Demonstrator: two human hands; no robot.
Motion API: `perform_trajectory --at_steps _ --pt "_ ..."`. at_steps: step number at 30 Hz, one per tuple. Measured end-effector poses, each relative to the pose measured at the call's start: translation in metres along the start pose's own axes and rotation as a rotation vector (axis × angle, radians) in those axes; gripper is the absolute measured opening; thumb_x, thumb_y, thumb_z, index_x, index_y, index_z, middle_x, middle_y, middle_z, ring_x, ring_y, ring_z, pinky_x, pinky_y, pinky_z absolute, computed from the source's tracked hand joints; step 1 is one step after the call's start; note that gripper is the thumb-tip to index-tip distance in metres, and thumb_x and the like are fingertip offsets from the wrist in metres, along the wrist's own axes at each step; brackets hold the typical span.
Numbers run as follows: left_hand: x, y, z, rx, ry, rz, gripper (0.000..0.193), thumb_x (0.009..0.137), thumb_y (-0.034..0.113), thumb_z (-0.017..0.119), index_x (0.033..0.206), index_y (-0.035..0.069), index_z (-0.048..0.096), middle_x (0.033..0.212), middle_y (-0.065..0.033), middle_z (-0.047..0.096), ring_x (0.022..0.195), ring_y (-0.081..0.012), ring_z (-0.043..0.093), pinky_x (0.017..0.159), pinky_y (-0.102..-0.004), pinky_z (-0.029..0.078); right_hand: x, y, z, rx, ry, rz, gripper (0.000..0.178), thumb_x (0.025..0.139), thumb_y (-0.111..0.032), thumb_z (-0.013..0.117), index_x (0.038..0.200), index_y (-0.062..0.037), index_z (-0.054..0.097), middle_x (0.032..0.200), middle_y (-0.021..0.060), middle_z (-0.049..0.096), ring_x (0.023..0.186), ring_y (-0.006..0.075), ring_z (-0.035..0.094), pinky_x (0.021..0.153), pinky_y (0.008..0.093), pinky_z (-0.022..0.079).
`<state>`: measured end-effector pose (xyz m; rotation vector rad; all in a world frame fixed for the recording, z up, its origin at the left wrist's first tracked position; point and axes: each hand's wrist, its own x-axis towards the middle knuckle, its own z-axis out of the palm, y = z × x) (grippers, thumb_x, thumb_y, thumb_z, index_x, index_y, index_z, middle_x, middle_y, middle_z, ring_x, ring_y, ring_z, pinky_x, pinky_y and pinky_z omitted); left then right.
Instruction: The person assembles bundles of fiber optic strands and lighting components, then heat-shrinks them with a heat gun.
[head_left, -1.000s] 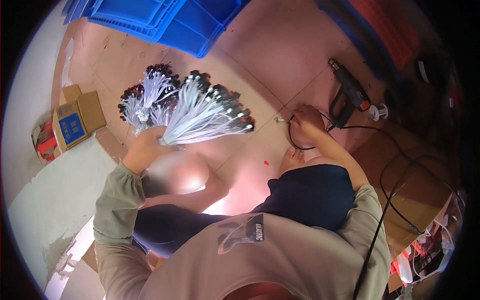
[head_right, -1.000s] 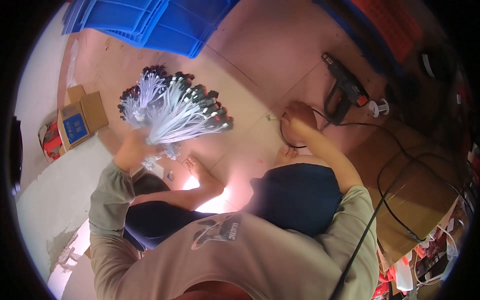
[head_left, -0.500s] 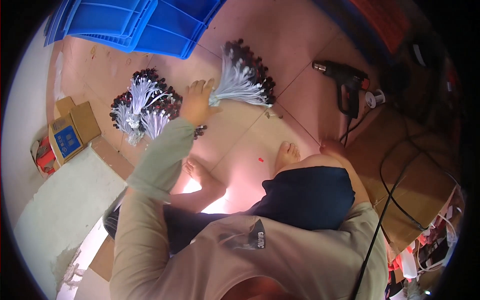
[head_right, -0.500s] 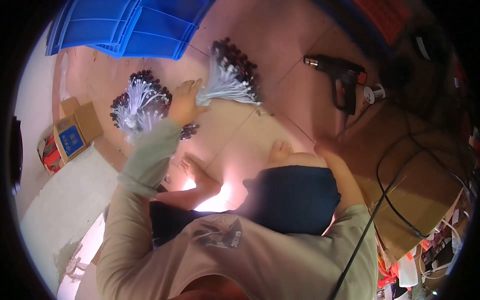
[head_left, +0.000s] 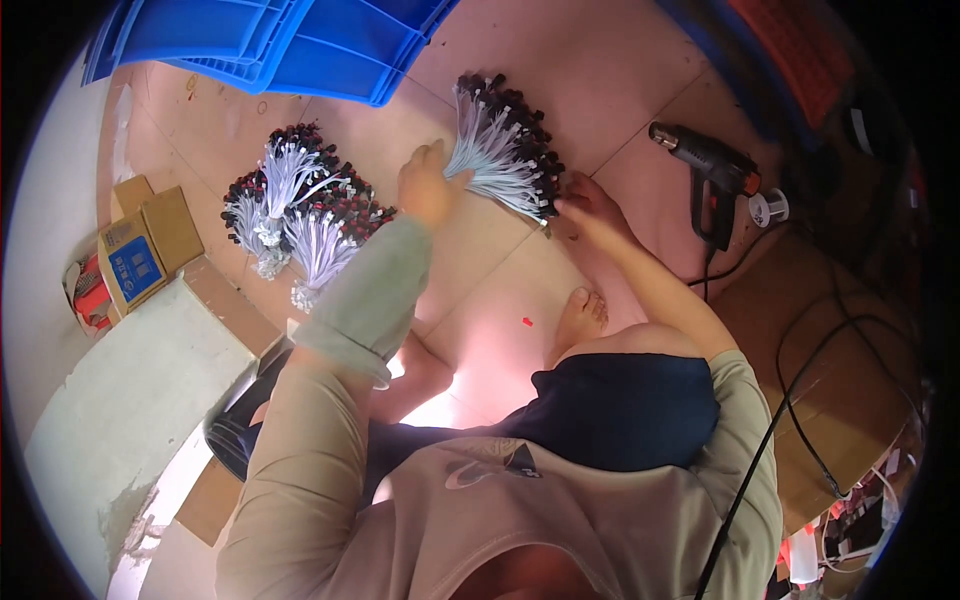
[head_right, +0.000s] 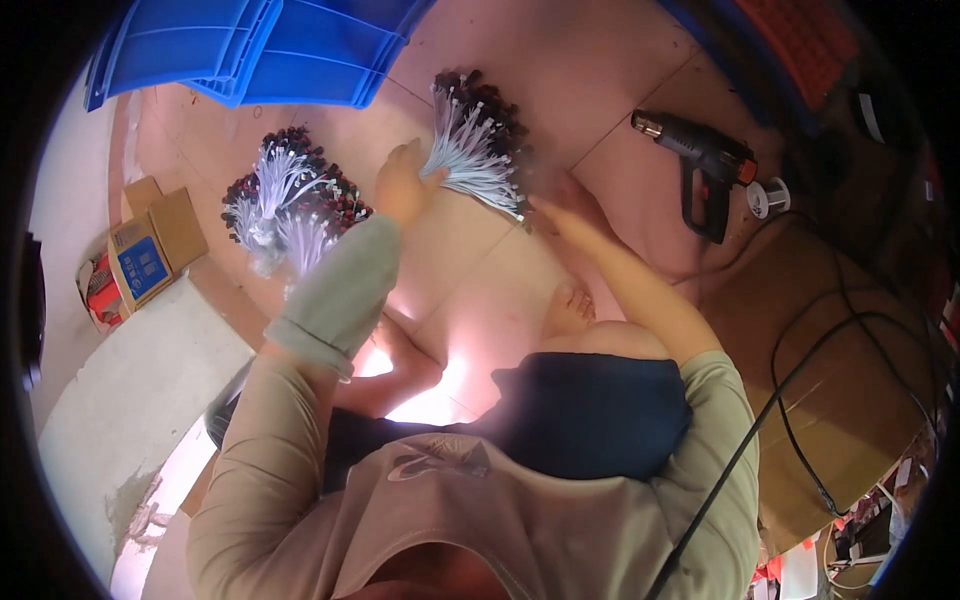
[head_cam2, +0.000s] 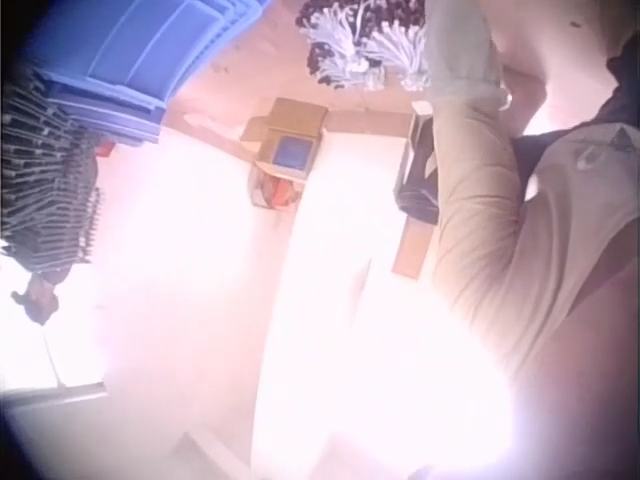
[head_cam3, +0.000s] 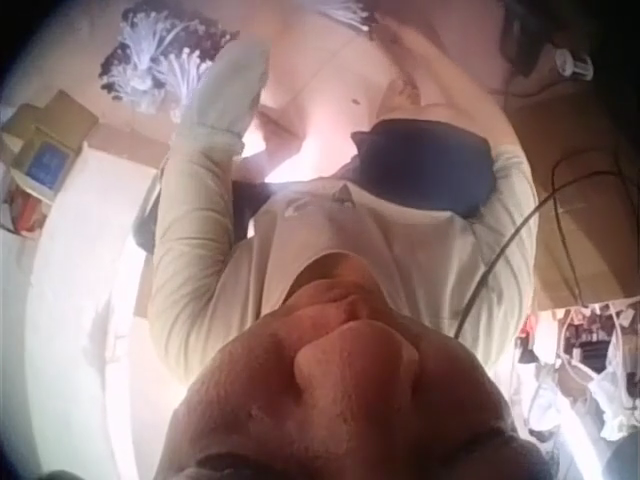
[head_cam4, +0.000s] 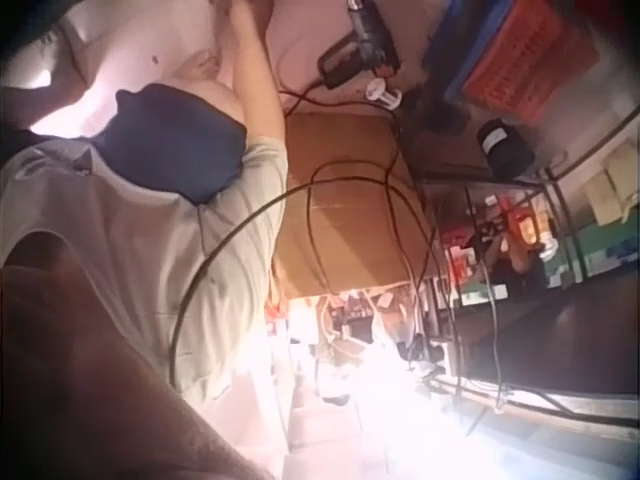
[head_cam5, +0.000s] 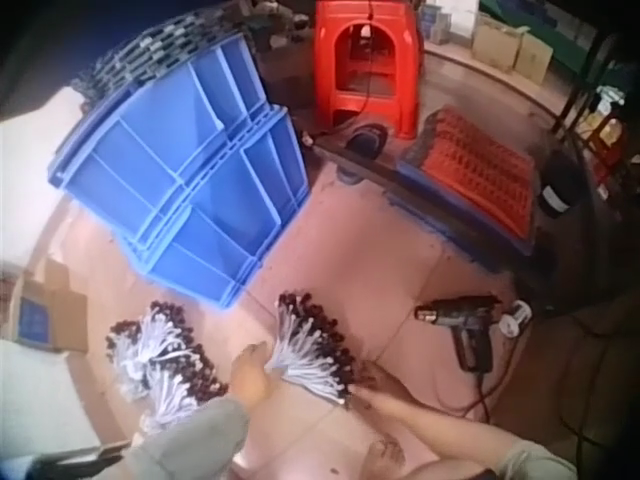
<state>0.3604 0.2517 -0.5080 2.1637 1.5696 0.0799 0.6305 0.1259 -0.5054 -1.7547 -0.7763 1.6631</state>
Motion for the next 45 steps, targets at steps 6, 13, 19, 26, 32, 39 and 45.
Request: perform_trajectory --at_steps 6,13,19,26,32,39,45 --pt "0.039 0.014 -0.021 0.006 -0.501 -0.258 0.075 0.072 0.05 0.08 0.128 0.003 0.063 0.116 -0.0165 0.069 0.11 -0.0344 0.063 0.096 -0.0415 0.047 0.033 0.047 0.002 0.291 -0.078 -0.18 0.058 0.09 -0.026 0.07 0.139 -0.0022 0.05 0.124 0.0085 0.063 0.108 0.017 0.062 0.089 0.0276 0.051" --pt "-0.005 0.017 0.009 -1.079 -0.814 -0.426 0.039 0.088 0.03 0.073 0.112 0.0 0.067 0.102 -0.0094 0.071 0.09 -0.0179 0.066 0.08 -0.0319 0.052 0.014 0.06 -0.028 0.524 -0.085 0.024 0.043 0.097 -0.025 0.064 0.134 -0.0055 0.055 0.117 0.0016 0.064 0.101 0.0118 0.061 0.088 0.0273 0.048" --pt "-0.019 0.07 -0.017 -1.462 -0.616 -0.668 0.027 0.094 0.02 0.066 0.115 0.004 0.061 0.105 -0.0062 0.069 0.094 -0.0154 0.064 0.082 -0.032 0.052 -0.041 0.051 -0.03 0.409 0.013 0.284 0.041 0.098 -0.037 0.061 0.125 -0.0059 0.06 0.113 0.0071 0.065 0.091 0.0169 0.063 0.08 0.0322 0.053" --pt "-0.006 0.142 -0.033 -1.51 -0.452 -0.49 0.019 0.095 0.019 0.067 0.103 0.003 0.061 0.092 -0.0057 0.065 0.082 -0.0153 0.063 0.071 -0.0314 0.052 -0.009 -0.038 0.004 0.77 -0.422 0.276 0.047 0.099 -0.043 0.059 0.125 -0.0031 0.06 0.111 0.0089 0.067 0.095 0.0189 0.067 0.083 0.0355 0.056" --pt "0.009 0.157 -0.033 -1.554 -0.02 -0.509 0.017 0.092 0.015 0.071 0.097 0.002 0.061 0.081 -0.0043 0.064 0.067 -0.0132 0.06 0.058 -0.0295 0.048 0.003 -0.073 0.012 0.985 -0.124 0.144 0.027 0.097 -0.021 0.065 0.108 0.0039 0.067 0.105 0.0087 0.068 0.102 0.0167 0.064 0.082 0.0353 0.054" --pt "-0.01 0.151 -0.022 -1.74 0.234 -0.807 0.017 0.097 0.017 0.065 0.102 0.002 0.058 0.093 -0.0086 0.065 0.078 -0.0204 0.066 0.063 -0.038 0.054 -0.014 -0.057 0.004 0.902 0.116 -0.043 0.03 0.095 -0.024 0.068 0.115 -0.0021 0.064 0.112 0.0085 0.067 0.098 0.0185 0.065 0.087 0.0328 0.052" --pt "-0.021 0.163 -0.042 -1.811 0.263 -0.64 0.018 0.096 0.018 0.068 0.104 0.005 0.059 0.094 -0.0075 0.066 0.075 -0.0189 0.064 0.064 -0.0328 0.052 -0.014 -0.054 -0.001 0.685 0.002 -0.102 0.031 0.095 -0.023 0.069 0.116 -0.0016 0.062 0.105 0.0094 0.069 0.1 0.0196 0.067 0.085 0.0343 0.054"
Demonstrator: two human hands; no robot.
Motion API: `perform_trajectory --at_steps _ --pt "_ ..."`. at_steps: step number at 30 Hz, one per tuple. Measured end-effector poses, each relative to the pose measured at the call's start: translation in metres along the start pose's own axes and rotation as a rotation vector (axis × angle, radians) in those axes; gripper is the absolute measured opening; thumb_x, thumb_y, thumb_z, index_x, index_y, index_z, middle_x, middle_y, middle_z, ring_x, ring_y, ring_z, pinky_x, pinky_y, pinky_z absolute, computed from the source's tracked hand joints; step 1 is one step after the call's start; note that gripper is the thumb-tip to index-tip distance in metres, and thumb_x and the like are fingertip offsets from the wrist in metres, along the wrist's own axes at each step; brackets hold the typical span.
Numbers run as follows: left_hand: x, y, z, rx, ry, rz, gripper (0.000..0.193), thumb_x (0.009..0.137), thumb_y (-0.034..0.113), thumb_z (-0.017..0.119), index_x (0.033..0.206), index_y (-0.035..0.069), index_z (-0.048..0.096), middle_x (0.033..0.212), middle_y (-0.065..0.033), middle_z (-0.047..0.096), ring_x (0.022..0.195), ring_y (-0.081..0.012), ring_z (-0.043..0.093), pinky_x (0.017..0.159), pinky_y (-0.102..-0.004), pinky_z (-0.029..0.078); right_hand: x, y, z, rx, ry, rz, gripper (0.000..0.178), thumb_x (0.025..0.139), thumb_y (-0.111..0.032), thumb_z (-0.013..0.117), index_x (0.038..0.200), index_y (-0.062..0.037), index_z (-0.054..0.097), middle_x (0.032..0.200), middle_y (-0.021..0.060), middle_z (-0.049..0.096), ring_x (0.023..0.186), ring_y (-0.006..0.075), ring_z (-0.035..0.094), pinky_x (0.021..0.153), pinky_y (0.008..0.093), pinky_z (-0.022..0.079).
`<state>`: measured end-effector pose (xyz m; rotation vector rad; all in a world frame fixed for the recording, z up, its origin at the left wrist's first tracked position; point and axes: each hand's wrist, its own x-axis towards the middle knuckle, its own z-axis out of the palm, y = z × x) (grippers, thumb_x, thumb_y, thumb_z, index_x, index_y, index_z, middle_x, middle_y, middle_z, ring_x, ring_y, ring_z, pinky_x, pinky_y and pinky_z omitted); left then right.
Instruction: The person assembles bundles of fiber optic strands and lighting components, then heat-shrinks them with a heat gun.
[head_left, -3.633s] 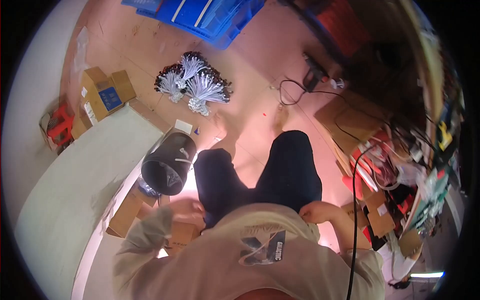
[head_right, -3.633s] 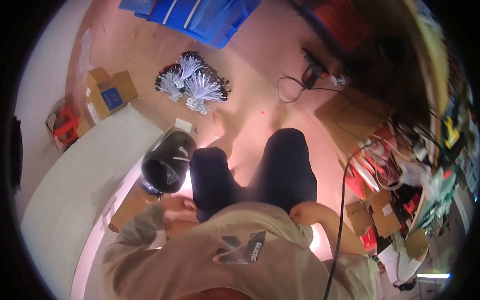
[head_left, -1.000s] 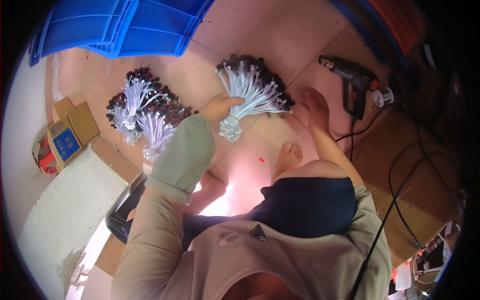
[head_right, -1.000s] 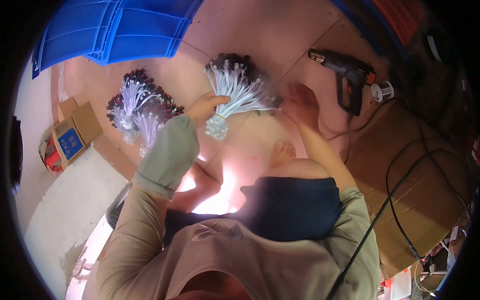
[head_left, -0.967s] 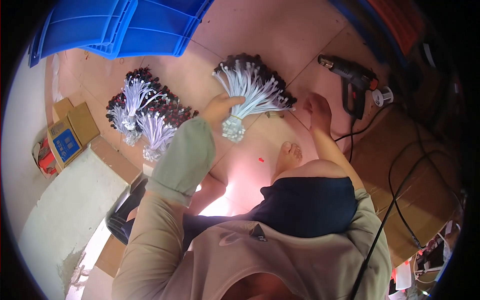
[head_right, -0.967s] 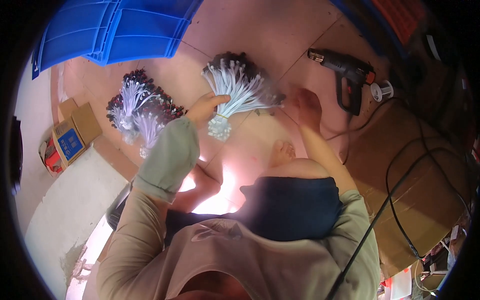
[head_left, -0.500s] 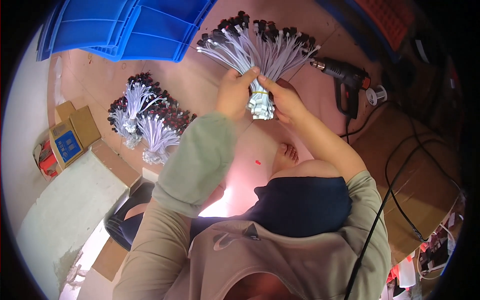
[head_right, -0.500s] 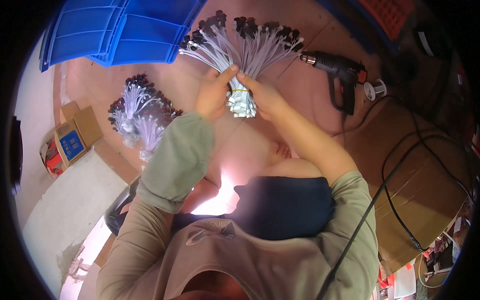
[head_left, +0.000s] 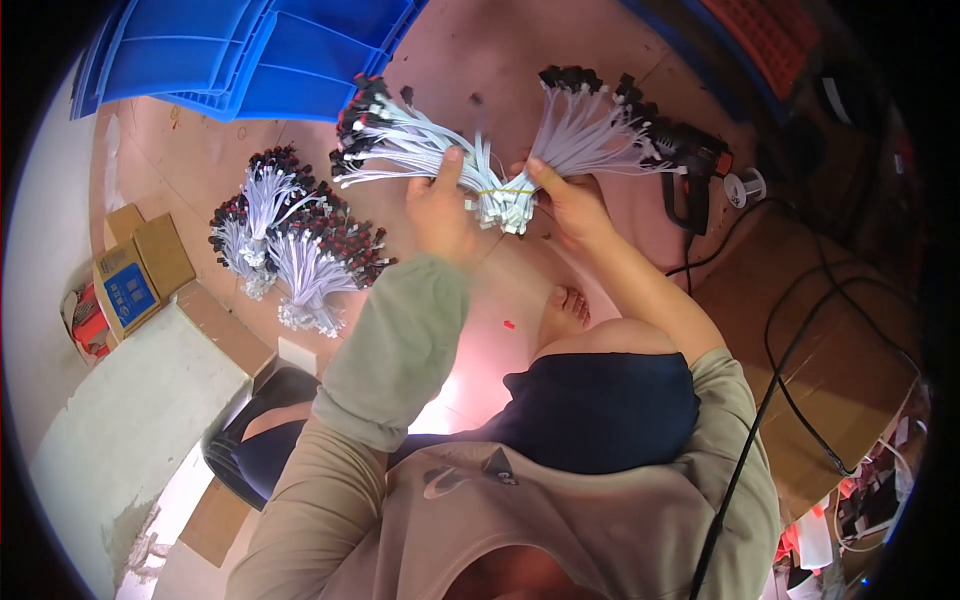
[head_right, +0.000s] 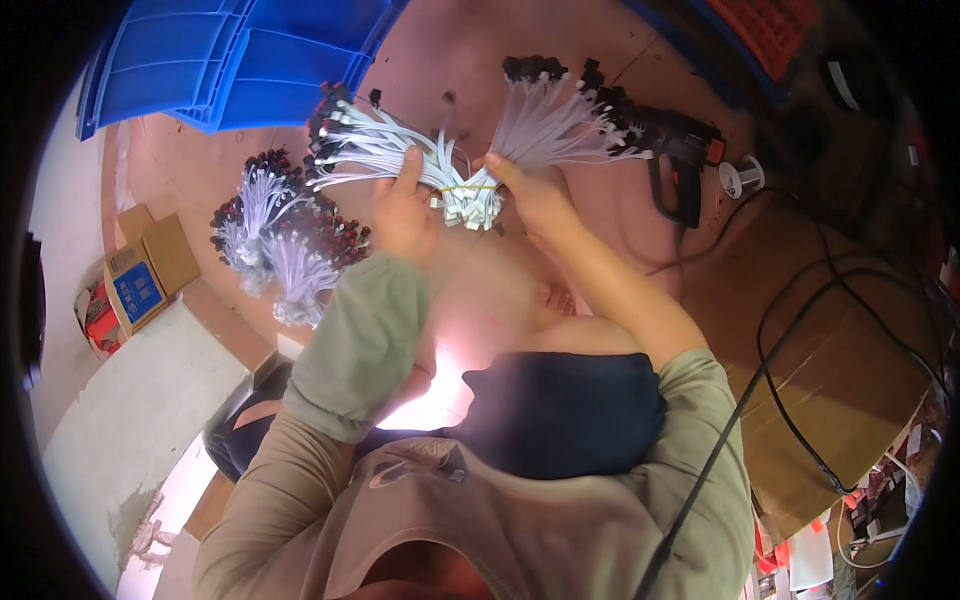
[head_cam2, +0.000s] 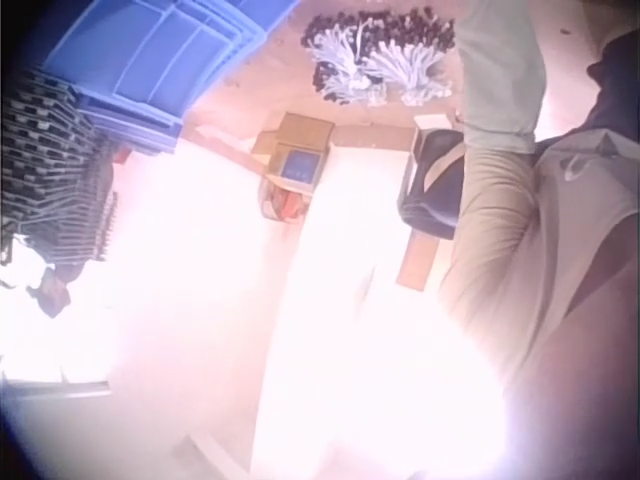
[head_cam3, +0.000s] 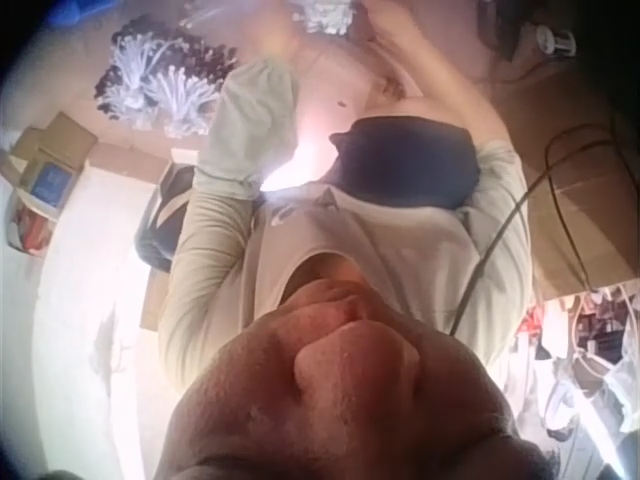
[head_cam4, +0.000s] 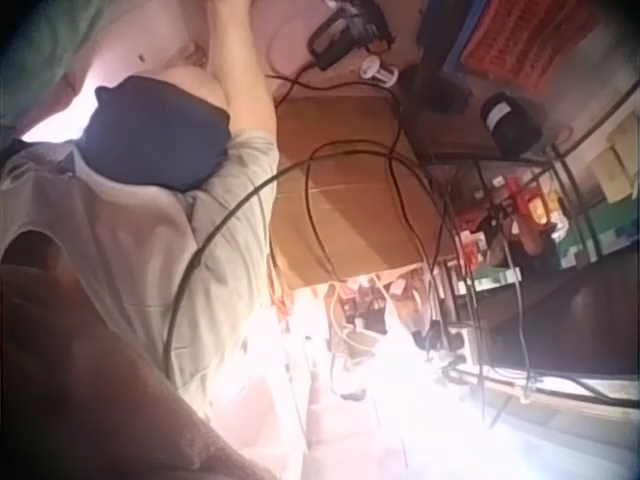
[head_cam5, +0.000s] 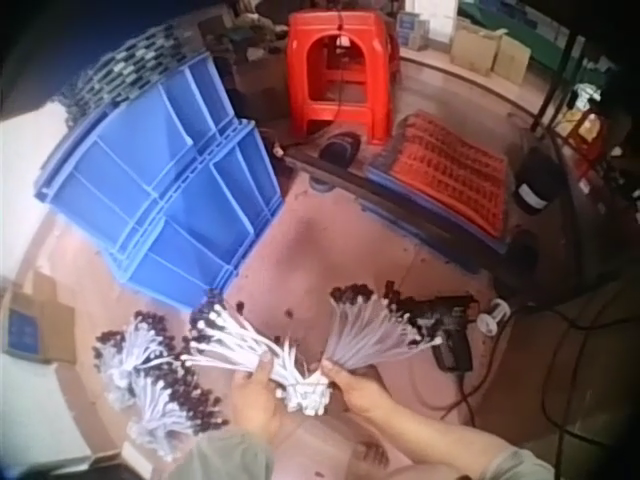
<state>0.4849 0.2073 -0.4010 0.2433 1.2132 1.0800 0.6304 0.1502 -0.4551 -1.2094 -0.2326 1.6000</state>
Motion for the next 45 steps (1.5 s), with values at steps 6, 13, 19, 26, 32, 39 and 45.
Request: perform_trajectory --at_steps 6,13,19,26,32,39,45 --pt "0.066 -0.051 -0.09 0.315 0.021 -0.458 0.031 0.086 0.023 0.079 0.086 0.006 0.053 0.073 -0.0029 0.054 0.055 -0.0148 0.049 0.045 -0.0332 0.035 0.023 0.039 0.0 -0.13 0.079 0.401 0.034 0.09 -0.029 0.074 0.109 -0.0022 0.065 0.094 0.0082 0.069 0.083 0.0192 0.068 0.073 0.0332 0.056" --pt "0.022 -0.06 -0.093 0.769 0.048 -0.027 0.026 0.082 0.024 0.08 0.094 0.007 0.064 0.094 -0.0074 0.064 0.08 -0.0207 0.061 0.069 -0.0337 0.048 0.025 0.066 -0.033 0.113 0.039 0.448 0.03 0.09 -0.028 0.074 0.102 -0.0017 0.067 0.09 0.008 0.069 0.077 0.0187 0.068 0.07 0.0337 0.057" --pt "0.006 -0.049 -0.09 1.331 -0.361 0.594 0.03 0.073 0.026 0.084 0.094 0.008 0.073 0.112 -0.0171 0.063 0.105 -0.0338 0.06 0.091 -0.0423 0.048 0.027 0.069 -0.03 0.031 0.024 0.416 0.027 0.09 -0.025 0.074 0.101 -0.0019 0.067 0.088 0.0072 0.068 0.073 0.0173 0.066 0.065 0.0324 0.055" --pt "0.003 -0.059 -0.091 1.367 -0.442 0.488 0.028 0.072 0.028 0.084 0.087 0.008 0.073 0.113 -0.0189 0.061 0.095 -0.033 0.063 0.085 -0.041 0.051 0.034 0.083 -0.036 0.073 0.032 0.442 0.025 0.091 -0.019 0.073 0.106 0.0003 0.066 0.095 0.0099 0.07 0.08 0.02 0.068 0.071 0.0347 0.056" --pt "0.007 -0.061 -0.086 0.925 -0.133 0.118 0.035 0.079 0.029 0.083 0.084 0.0 0.063 0.094 -0.0084 0.064 0.081 -0.0197 0.063 0.074 -0.0336 0.051 0.03 0.076 -0.025 0.193 0.049 0.441 0.025 0.094 -0.014 0.067 0.108 0.006 0.062 0.099 0.0138 0.066 0.088 0.0255 0.066 0.078 0.0413 0.056" --pt "0.034 -0.052 -0.073 0.35 -0.204 -0.527 0.033 0.093 0.026 0.072 0.107 -0.002 0.06 0.096 -0.0088 0.067 0.089 -0.0166 0.064 0.077 -0.0342 0.052 0.027 0.069 -0.021 0.223 -0.039 0.341 0.029 0.094 -0.008 0.063 0.12 0.0041 0.058 0.115 0.0161 0.064 0.103 0.0263 0.065 0.092 0.0423 0.053" --pt "0.045 -0.069 -0.063 0.259 -0.006 -0.417 0.026 0.09 0.016 0.074 0.097 -0.003 0.057 0.085 -0.0109 0.064 0.068 -0.0229 0.066 0.058 -0.0404 0.055 0.036 0.066 -0.022 0.098 0.055 0.372 0.027 0.093 -0.011 0.065 0.118 -0.0019 0.059 0.108 0.011 0.067 0.096 0.0195 0.066 0.084 0.0339 0.056"
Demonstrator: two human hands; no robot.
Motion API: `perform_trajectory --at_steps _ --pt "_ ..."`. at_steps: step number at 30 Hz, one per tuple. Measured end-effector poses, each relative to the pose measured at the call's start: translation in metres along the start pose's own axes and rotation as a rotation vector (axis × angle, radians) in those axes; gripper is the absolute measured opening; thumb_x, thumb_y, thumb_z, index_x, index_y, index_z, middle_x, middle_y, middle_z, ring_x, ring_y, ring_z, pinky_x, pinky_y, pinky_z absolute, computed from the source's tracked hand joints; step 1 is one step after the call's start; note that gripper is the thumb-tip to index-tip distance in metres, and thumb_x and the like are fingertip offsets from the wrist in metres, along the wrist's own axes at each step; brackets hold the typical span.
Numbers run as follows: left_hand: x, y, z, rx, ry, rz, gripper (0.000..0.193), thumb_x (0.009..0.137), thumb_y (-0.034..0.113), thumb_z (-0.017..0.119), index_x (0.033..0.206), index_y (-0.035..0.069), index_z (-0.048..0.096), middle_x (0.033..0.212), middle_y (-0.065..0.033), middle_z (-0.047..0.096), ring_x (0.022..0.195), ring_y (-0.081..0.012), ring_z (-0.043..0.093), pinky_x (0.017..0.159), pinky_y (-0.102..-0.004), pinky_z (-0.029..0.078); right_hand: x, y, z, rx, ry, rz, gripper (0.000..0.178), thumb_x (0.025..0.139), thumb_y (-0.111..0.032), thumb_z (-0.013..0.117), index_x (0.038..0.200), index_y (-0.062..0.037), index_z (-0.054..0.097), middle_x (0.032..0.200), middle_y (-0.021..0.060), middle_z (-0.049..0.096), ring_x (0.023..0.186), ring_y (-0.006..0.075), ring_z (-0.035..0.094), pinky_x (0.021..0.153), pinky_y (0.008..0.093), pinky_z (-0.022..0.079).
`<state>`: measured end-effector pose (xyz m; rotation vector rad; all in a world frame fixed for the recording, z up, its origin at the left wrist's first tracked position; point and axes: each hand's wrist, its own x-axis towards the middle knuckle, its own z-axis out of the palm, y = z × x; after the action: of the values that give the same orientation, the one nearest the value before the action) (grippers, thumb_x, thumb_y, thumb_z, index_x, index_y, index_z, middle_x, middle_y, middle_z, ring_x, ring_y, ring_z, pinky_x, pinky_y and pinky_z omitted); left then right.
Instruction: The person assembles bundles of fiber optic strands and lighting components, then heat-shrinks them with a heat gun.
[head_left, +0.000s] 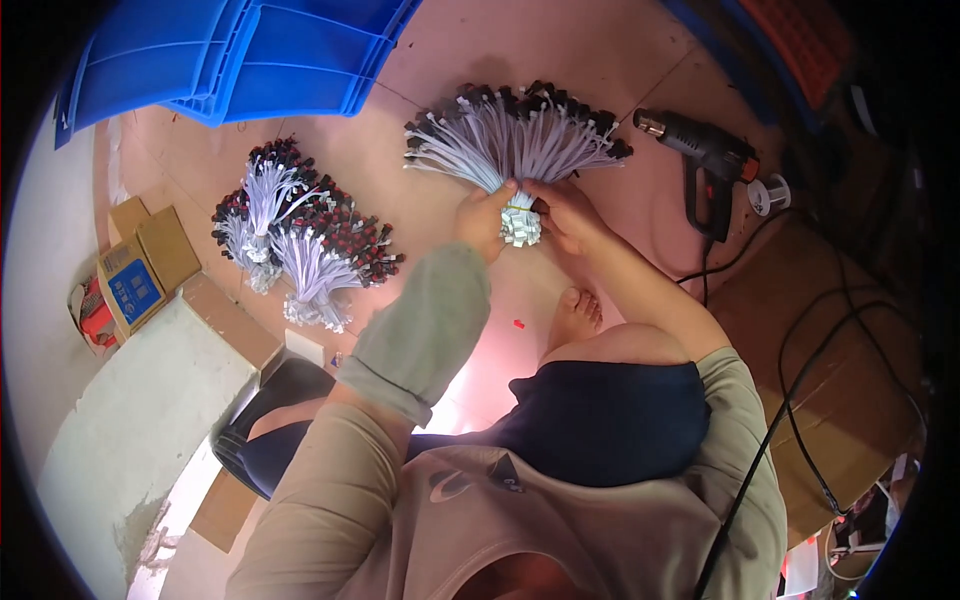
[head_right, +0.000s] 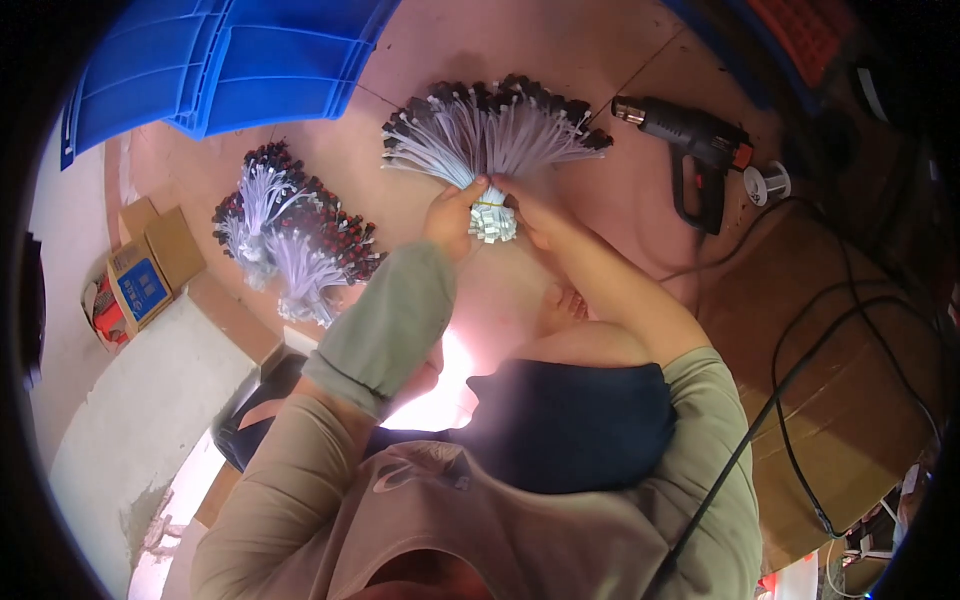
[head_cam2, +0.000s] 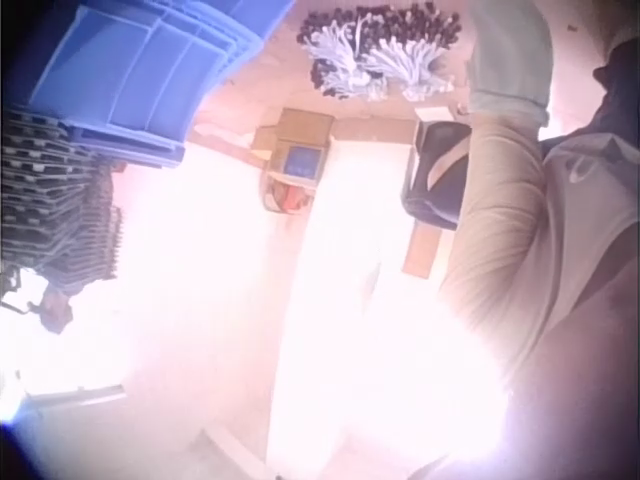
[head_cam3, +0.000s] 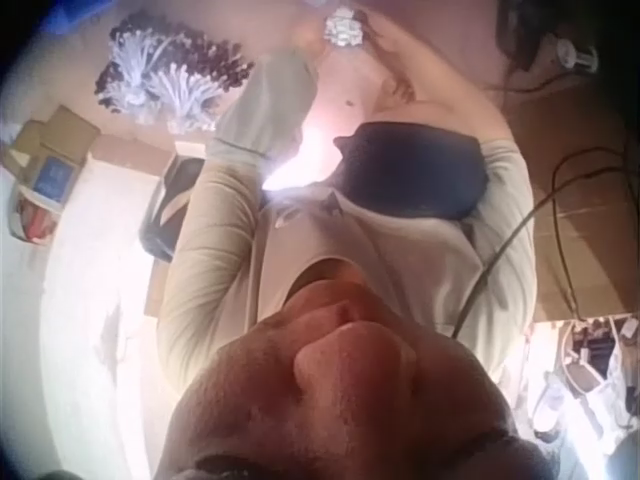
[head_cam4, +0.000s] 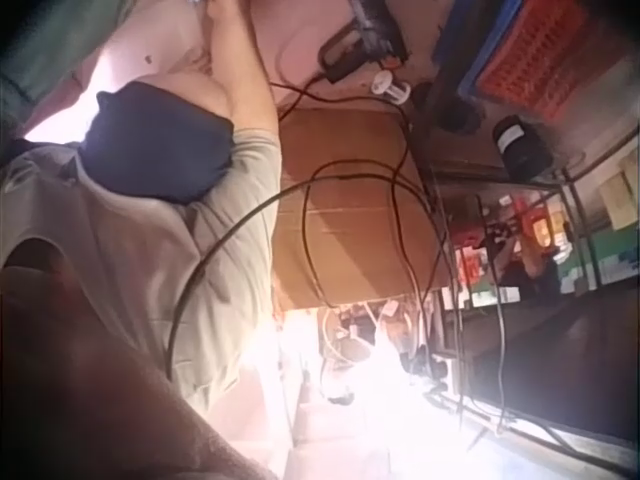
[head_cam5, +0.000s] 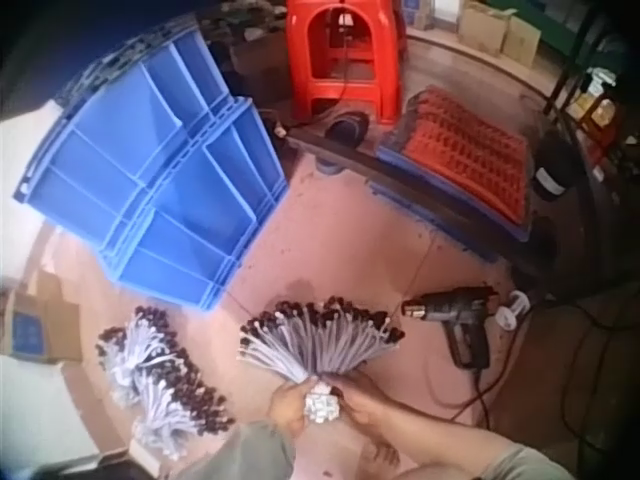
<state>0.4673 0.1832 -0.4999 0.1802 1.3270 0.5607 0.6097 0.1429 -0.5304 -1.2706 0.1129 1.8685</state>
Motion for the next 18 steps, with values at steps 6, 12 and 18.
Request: perform_trajectory --at_steps 6,12,18 --pt "0.001 0.0 0.008 0.095 0.198 0.084 0.027 0.087 0.013 0.076 0.097 -0.003 0.056 0.08 -0.0124 0.062 0.06 -0.0257 0.064 0.055 -0.0417 0.054 0.003 0.004 -0.013 -0.018 0.175 0.005 0.02 0.091 -0.016 0.07 0.106 -0.004 0.065 0.089 0.0057 0.067 0.075 0.014 0.066 0.067 0.0265 0.059" --pt "0.0 0.01 -0.001 0.02 0.179 0.027 0.028 0.09 0.021 0.073 0.102 -0.001 0.059 0.084 -0.0108 0.06 0.067 -0.0256 0.063 0.057 -0.0423 0.053 0.001 0.004 -0.011 0.011 0.263 0.063 0.02 0.09 -0.013 0.071 0.104 -0.001 0.065 0.093 0.0096 0.069 0.077 0.0195 0.069 0.067 0.0293 0.062" --pt "0.024 -0.006 -0.059 -0.173 -0.107 -0.066 0.022 0.092 0.02 0.07 0.104 0.004 0.061 0.086 -0.0062 0.059 0.076 -0.0207 0.06 0.066 -0.0358 0.049 0.002 0.012 -0.018 0.198 0.211 -0.019 0.019 0.09 -0.003 0.062 0.109 0.0009 0.062 0.098 0.013 0.069 0.084 0.0241 0.071 0.069 0.0321 0.062"
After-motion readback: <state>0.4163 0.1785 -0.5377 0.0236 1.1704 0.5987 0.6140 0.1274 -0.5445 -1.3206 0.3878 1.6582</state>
